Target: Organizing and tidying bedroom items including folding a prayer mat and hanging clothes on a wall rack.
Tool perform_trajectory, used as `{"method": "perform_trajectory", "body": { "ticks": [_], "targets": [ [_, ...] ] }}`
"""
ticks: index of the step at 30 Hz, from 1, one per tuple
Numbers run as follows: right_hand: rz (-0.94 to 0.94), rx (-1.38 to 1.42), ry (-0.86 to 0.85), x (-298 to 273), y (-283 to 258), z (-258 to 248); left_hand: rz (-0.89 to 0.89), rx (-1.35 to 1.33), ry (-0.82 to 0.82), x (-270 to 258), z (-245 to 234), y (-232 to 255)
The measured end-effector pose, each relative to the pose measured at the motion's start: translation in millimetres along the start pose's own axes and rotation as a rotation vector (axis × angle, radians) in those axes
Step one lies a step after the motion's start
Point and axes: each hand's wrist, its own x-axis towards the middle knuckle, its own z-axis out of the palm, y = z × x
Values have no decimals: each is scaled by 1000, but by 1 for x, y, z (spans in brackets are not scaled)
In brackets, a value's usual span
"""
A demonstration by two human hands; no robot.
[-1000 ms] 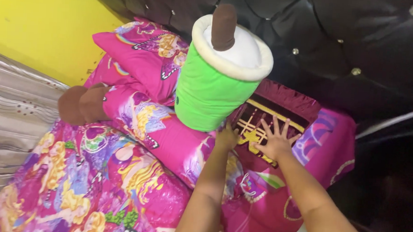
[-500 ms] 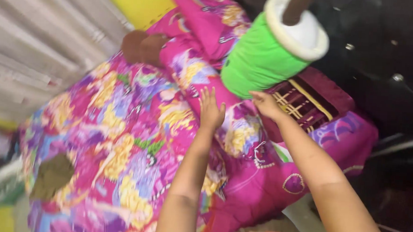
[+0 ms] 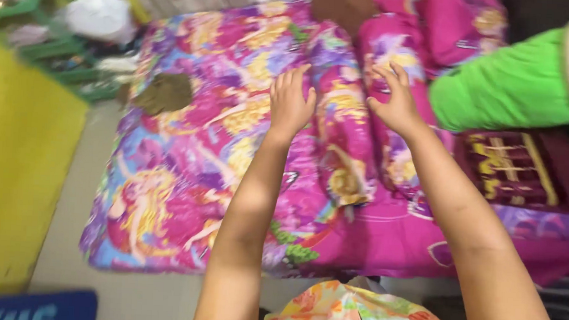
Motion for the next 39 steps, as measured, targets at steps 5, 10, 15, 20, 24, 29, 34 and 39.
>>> {"method": "perform_trajectory", "body": {
  "ticks": [5,10,15,20,24,29,34,39],
  "targets": [
    [-19,97,-101,3,-135,104,-50,124,80,-67,-127,-93],
    [-46,230,-266,-11,-244,251,-142,258,154,-149,-263,-183],
    [-281,231,-452,-11,-359,365,-340,429,270,-232,-376,-249],
    [-429,332,-599,-30,-464,444,-497,552,359,-311,-452,-291],
    [-489,416,-713,-47,-520,518,-595,676,368,-343,-496,-325],
    [-514,518,-787,-49,-570,611,-623,743,382,-364,-553,-377],
    [-661,535,-717,-15,-610,724,-650,768,389,-366,-597,-466],
    [-570,533,-788,-3,-680,779,-752,781,304,-385,-645,-527]
  ]
}}
